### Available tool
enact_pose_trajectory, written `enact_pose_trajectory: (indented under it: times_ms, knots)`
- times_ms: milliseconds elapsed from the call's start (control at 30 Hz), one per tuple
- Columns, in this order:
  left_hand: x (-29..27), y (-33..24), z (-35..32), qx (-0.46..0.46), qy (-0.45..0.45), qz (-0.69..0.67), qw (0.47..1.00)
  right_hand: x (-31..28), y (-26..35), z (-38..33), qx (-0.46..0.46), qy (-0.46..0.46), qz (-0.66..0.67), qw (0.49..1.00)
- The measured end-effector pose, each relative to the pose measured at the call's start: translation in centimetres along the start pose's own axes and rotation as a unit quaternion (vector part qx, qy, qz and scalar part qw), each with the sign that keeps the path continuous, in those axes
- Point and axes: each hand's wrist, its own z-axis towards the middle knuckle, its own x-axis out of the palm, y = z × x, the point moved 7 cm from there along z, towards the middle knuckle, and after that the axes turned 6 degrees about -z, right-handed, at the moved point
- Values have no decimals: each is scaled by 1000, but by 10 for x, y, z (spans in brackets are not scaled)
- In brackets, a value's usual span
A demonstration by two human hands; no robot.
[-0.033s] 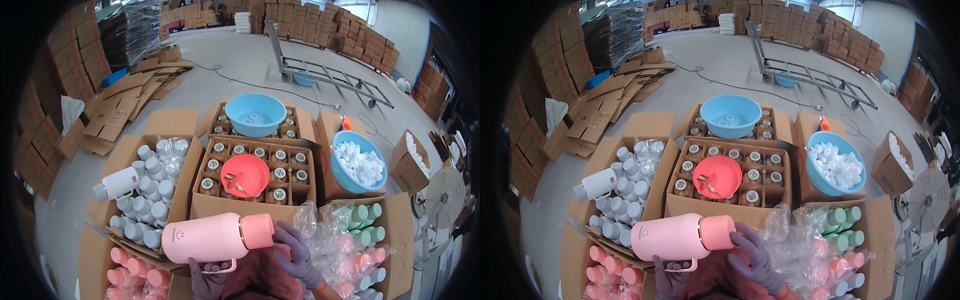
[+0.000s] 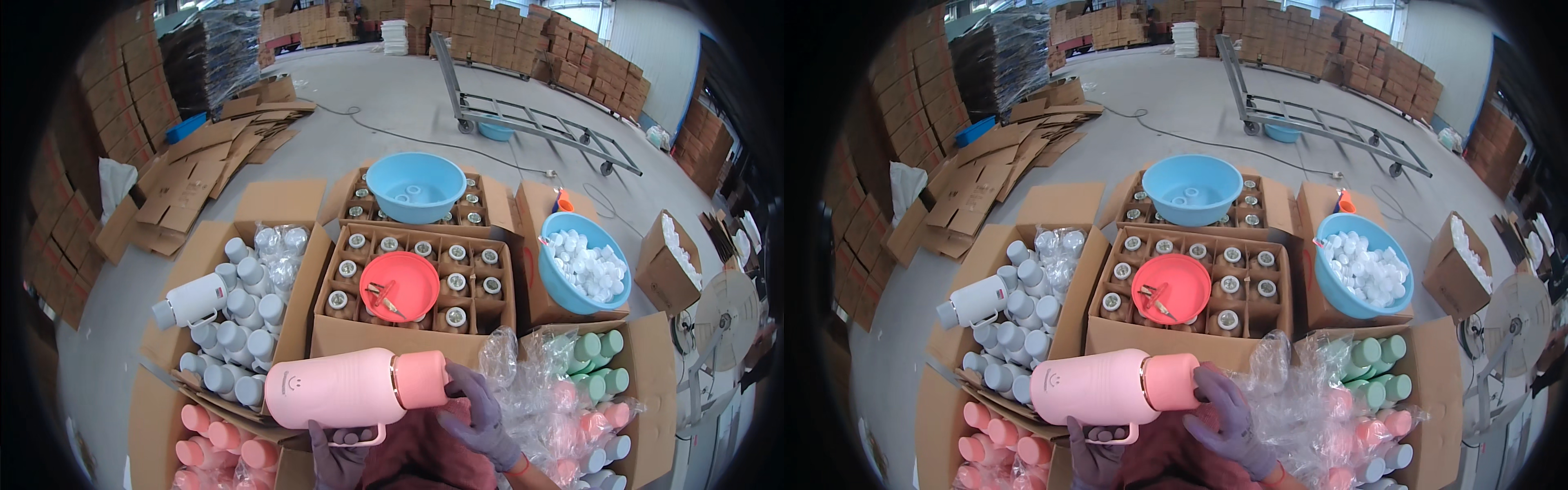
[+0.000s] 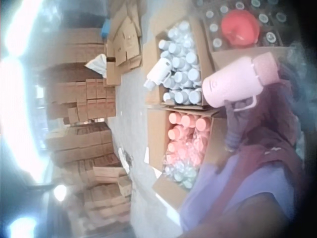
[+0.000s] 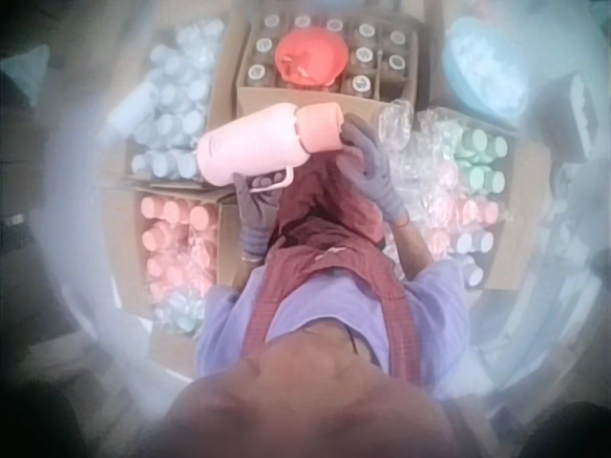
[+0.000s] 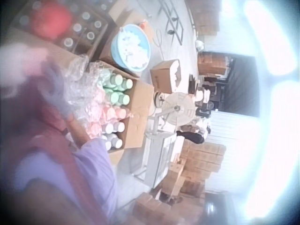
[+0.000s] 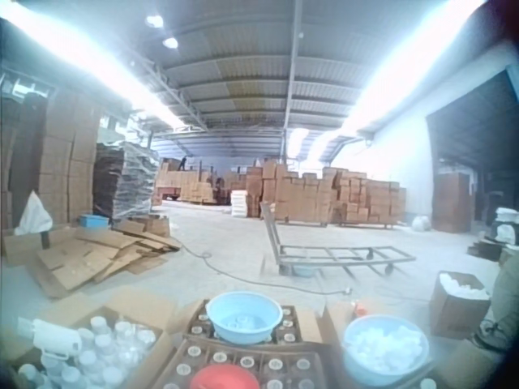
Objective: The person assembles thermos bottles by placing white plastic rings into the bottle openings, screwing on pink and white lids, and wrapping each bottle in plastic. The person then places the wrapped bottles into a cardboard box with dividers.
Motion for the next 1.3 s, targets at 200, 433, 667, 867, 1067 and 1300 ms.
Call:
enact_pose_trajectory:
  times_ms: [200,433,667,867,1067,1300]
  knots:
    - [-7,1,1,-58,86,65,992,9,5,14,-203,-29,-173,963]
    - [12,-21,16,-62,210,168,961,1,-13,31,-85,40,48,994]
    - [58,1,50,262,433,844,180,-3,-77,107,254,275,307,875]
    - [44,9,-11,200,558,805,-5,-22,-70,129,237,301,-2,924]
    - [50,-62,-4,234,361,872,233,-115,-241,59,367,185,-506,758]
    - [110,-15,123,101,167,810,554,-123,-221,104,318,-49,98,942]
